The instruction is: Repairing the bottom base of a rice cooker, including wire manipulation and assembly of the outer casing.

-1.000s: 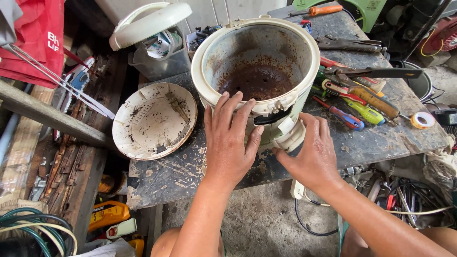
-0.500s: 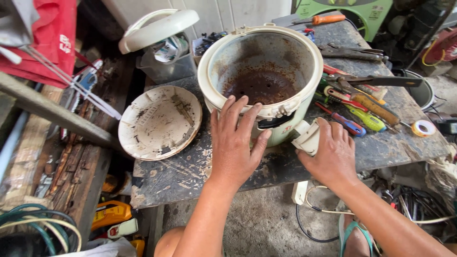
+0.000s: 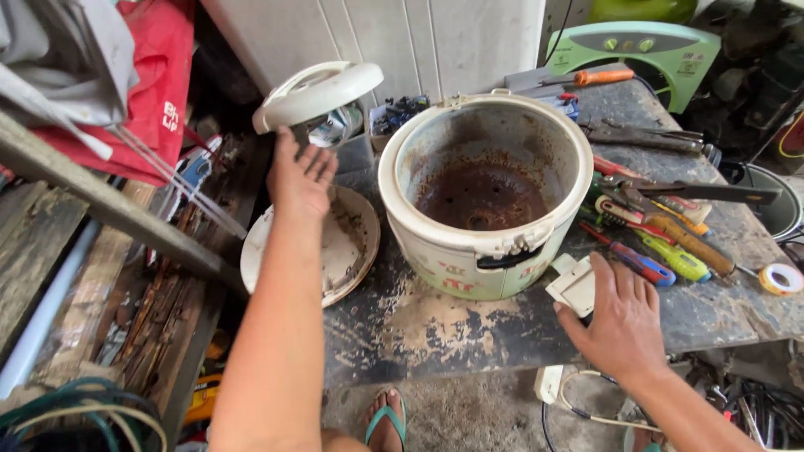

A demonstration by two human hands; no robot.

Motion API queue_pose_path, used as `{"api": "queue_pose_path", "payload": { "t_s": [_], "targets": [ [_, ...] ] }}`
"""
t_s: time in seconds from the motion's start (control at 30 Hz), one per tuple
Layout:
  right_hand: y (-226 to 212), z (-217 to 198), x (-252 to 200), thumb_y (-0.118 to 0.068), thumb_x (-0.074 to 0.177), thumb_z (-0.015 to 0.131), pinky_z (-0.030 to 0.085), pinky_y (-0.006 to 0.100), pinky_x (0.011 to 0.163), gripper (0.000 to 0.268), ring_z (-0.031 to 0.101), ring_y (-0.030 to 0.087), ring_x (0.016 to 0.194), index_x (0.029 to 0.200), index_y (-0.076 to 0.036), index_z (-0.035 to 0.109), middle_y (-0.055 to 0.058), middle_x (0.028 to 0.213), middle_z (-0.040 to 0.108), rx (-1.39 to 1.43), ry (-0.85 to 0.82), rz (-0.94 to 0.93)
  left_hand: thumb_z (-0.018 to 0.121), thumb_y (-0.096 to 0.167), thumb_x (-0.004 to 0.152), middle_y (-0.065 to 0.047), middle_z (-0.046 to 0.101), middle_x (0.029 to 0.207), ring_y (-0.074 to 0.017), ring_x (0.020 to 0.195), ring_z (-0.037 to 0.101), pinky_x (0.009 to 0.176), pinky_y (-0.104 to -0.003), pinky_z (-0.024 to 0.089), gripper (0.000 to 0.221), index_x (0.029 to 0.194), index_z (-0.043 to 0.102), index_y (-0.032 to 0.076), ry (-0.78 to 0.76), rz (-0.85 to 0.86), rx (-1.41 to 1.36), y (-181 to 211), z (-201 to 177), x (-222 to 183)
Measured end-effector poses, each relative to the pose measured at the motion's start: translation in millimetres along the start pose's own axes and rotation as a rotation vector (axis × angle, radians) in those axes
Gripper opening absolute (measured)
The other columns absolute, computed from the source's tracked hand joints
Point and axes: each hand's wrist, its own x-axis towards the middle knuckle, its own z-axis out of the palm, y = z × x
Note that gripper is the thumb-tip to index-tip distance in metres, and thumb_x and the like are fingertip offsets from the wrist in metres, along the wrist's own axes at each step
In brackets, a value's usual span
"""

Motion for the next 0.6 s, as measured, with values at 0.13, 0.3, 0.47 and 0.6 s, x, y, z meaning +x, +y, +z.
{"api": "queue_pose_path", "payload": {
  "t_s": [0.13, 0.3, 0.47, 0.6],
  "targets": [
    [0, 1, -2, -0.057, 0.088, 0.057, 0.044, 0.051, 0.103, 0.082, 0.054, 0.037, 0.126, 0.152, -0.008, 0.041, 0.016, 0.144, 0.053, 0.021, 0.066, -0.079, 0.059, 0.069, 0.062, -0.019, 0.061, 0.143, -0.0304, 0.115, 0.068, 0.089, -0.041, 0.061, 0.118, 0.157, 0.031, 0.006, 0.076, -0.052, 0.036, 12, 0, 81],
    [-2, -1, -1, -0.053, 0.087, 0.059, 0.043, 0.052, 0.104, 0.08, 0.054, 0.037, 0.127, 0.151, -0.008, 0.043, 0.015, 0.144, 0.053, 0.047, 0.08, -0.092, 0.065, 0.068, 0.059, -0.011, 0.071, 0.104, -0.0243, 0.08, 0.069, 0.061, -0.025, 0.051, 0.079, 0.119, 0.065, 0.016, 0.222, -0.168, 0.018, 30, 19, 121],
    [-3, -4, 1, -0.05, 0.085, 0.062, 0.042, 0.052, 0.104, 0.077, 0.054, 0.037, 0.126, 0.149, -0.008, 0.046, 0.013, 0.145, 0.053, 0.065, 0.081, -0.095, 0.076, 0.058, 0.064, -0.007, 0.07, 0.108, -0.0254, 0.083, 0.07, 0.06, -0.024, 0.051, 0.068, 0.114, 0.065, 0.014, 0.348, -0.237, -0.031, 31, 27, 145],
    [-3, -4, 0, -0.049, 0.085, 0.062, 0.043, 0.052, 0.103, 0.077, 0.056, 0.036, 0.125, 0.148, -0.008, 0.048, 0.014, 0.143, 0.055, 0.071, 0.1, -0.108, 0.078, 0.024, 0.07, -0.01, 0.076, 0.119, -0.0311, 0.11, 0.074, 0.08, -0.047, 0.068, 0.045, 0.113, 0.07, 0.016, 0.307, -0.022, -0.162, 18, 20, 174]
  ]
}}
